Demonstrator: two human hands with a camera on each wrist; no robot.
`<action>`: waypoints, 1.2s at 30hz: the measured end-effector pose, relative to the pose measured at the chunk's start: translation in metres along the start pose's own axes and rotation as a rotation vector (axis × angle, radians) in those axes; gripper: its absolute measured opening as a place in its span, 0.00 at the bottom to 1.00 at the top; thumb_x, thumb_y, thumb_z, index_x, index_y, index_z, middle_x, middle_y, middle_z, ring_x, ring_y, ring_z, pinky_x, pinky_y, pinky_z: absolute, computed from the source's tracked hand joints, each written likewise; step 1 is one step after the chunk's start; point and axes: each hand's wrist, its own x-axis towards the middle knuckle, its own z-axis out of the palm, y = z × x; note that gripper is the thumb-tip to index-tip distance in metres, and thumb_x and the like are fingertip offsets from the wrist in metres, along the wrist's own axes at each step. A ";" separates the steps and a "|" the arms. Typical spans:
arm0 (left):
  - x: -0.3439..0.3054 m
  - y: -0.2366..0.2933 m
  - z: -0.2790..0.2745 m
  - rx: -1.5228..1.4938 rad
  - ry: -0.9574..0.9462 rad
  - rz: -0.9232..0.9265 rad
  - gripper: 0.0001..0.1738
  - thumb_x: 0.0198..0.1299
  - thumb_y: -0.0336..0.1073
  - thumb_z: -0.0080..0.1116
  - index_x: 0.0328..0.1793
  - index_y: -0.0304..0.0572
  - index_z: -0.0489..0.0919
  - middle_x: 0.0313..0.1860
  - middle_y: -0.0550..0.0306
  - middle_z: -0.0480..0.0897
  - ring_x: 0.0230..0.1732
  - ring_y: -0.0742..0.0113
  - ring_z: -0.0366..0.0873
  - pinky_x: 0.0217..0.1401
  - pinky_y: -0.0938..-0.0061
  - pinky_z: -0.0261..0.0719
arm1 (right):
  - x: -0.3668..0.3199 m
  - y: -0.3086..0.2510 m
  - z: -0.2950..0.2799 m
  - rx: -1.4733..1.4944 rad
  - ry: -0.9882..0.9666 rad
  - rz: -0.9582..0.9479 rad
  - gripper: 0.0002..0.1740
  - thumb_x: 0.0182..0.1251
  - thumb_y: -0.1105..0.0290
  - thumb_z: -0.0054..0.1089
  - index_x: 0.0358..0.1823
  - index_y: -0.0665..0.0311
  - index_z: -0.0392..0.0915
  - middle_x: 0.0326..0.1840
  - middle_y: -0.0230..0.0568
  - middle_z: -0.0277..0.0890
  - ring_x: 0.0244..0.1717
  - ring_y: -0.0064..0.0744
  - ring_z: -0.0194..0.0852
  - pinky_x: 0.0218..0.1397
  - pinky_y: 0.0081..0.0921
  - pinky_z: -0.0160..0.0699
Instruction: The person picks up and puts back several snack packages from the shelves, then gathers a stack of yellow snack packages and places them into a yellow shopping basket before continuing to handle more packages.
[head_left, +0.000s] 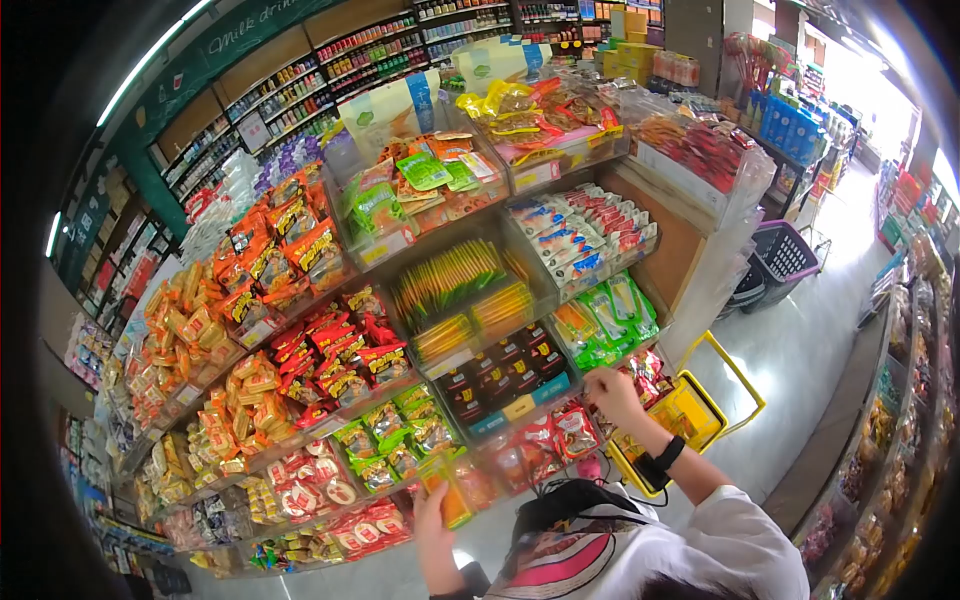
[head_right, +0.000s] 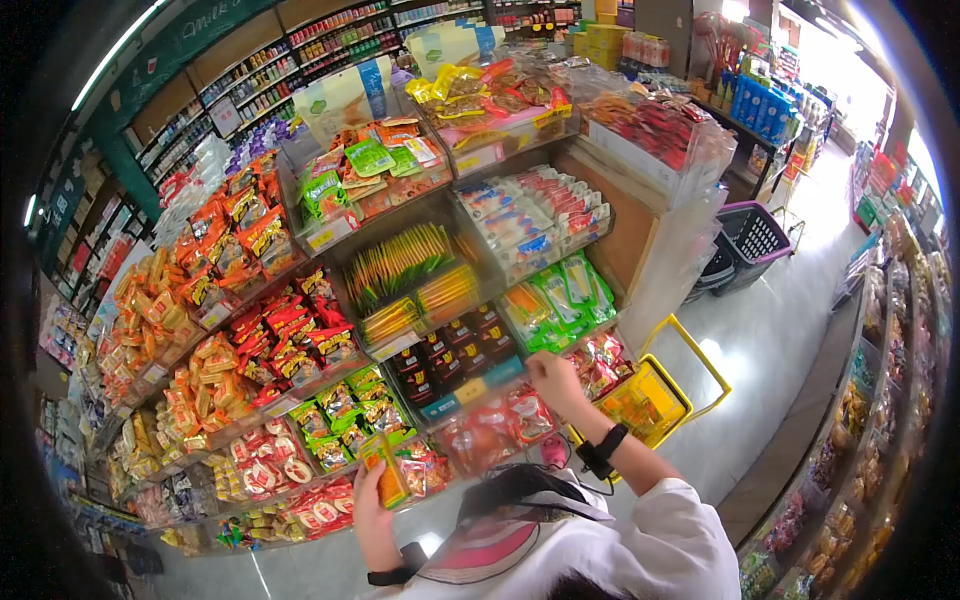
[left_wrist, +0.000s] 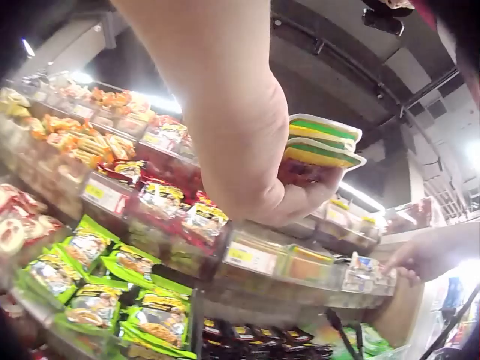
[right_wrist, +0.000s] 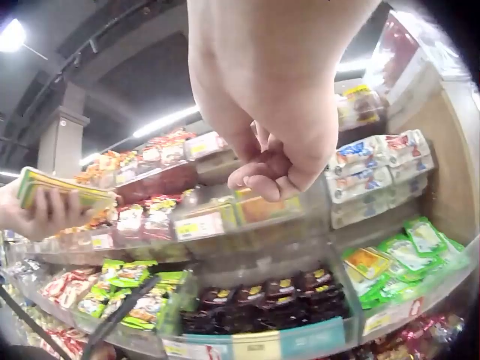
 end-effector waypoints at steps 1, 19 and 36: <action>0.005 -0.001 -0.011 -0.007 0.015 0.011 0.21 0.59 0.26 0.54 0.60 0.36 0.69 0.48 0.52 0.78 0.47 0.63 0.78 0.49 0.70 0.78 | 0.010 0.011 -0.003 -0.098 0.058 -0.052 0.10 0.58 0.77 0.51 0.39 0.66 0.79 0.24 0.46 0.77 0.24 0.35 0.78 0.28 0.29 0.73; 0.019 -0.017 0.030 -0.157 0.322 0.120 0.18 0.60 0.28 0.52 0.57 0.38 0.70 0.49 0.55 0.77 0.49 0.64 0.76 0.51 0.69 0.76 | 0.153 0.136 0.047 -0.433 0.000 0.119 0.21 0.51 0.67 0.66 0.44 0.70 0.70 0.45 0.66 0.71 0.42 0.63 0.72 0.47 0.47 0.72; 0.038 -0.011 0.052 -0.090 0.249 0.109 0.17 0.61 0.28 0.52 0.56 0.36 0.70 0.45 0.54 0.78 0.45 0.64 0.77 0.48 0.71 0.76 | 0.158 0.134 0.033 -0.164 0.070 0.027 0.14 0.45 0.75 0.69 0.33 0.66 0.74 0.31 0.50 0.76 0.33 0.49 0.75 0.37 0.35 0.73</action>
